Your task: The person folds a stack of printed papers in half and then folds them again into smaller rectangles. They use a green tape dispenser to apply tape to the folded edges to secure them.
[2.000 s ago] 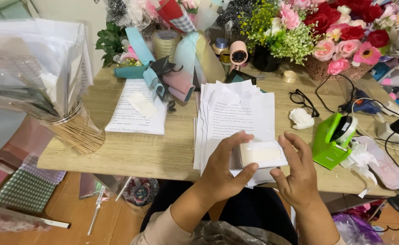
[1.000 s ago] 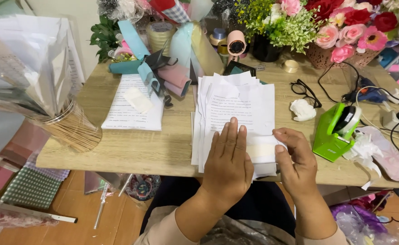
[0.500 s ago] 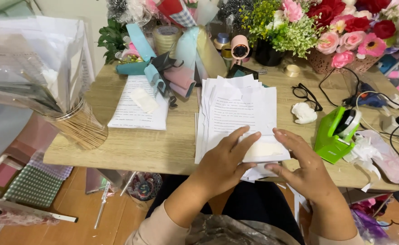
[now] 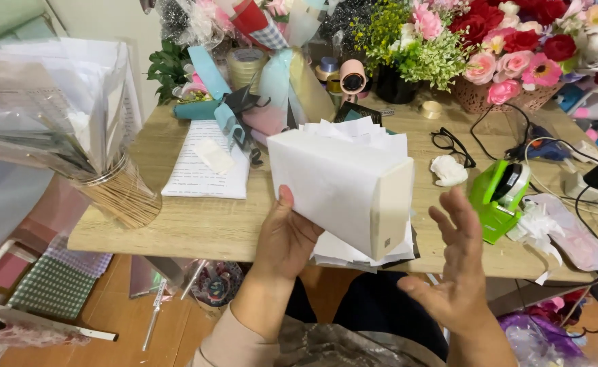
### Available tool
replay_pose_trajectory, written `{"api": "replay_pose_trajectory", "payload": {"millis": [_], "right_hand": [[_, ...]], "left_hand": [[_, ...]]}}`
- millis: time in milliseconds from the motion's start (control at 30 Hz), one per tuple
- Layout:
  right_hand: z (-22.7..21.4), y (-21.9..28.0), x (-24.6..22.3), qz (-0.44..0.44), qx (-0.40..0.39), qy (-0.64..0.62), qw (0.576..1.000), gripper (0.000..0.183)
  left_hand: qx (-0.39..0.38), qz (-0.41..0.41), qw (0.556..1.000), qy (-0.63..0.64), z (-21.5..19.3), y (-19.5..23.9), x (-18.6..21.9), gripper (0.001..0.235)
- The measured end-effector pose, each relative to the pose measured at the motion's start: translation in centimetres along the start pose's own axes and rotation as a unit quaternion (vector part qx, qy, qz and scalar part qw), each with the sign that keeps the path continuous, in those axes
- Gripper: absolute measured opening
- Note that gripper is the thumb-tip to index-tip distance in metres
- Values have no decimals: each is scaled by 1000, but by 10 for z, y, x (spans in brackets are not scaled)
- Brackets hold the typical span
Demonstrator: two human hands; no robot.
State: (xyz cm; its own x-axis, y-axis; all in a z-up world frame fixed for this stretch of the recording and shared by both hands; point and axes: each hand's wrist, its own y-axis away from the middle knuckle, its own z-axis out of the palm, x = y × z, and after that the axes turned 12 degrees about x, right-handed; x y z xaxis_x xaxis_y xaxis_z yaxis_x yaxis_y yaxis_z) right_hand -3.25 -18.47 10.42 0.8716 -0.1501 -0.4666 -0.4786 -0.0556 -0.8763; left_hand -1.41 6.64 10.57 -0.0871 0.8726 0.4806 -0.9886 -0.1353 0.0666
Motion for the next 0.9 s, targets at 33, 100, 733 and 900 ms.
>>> {"api": "replay_pose_trajectory", "payload": {"millis": [33,100,733,900], "right_hand": [[5,2,-3,-37,-12,24,999,108],[7,9,-8,-73,-26,49,996,108],[-1,15,11,146,197,98,964,86],[2,34,62,-44,107,252,961,84]], "left_hand": [[24,-32,999,16,-3,0,-7,58],[49,-65,996,33,-5,4,-19,60],[-93,169,829,-525,-24,7,-26,84],[-131,185,661,-716,-64,3,-36,56]]}}
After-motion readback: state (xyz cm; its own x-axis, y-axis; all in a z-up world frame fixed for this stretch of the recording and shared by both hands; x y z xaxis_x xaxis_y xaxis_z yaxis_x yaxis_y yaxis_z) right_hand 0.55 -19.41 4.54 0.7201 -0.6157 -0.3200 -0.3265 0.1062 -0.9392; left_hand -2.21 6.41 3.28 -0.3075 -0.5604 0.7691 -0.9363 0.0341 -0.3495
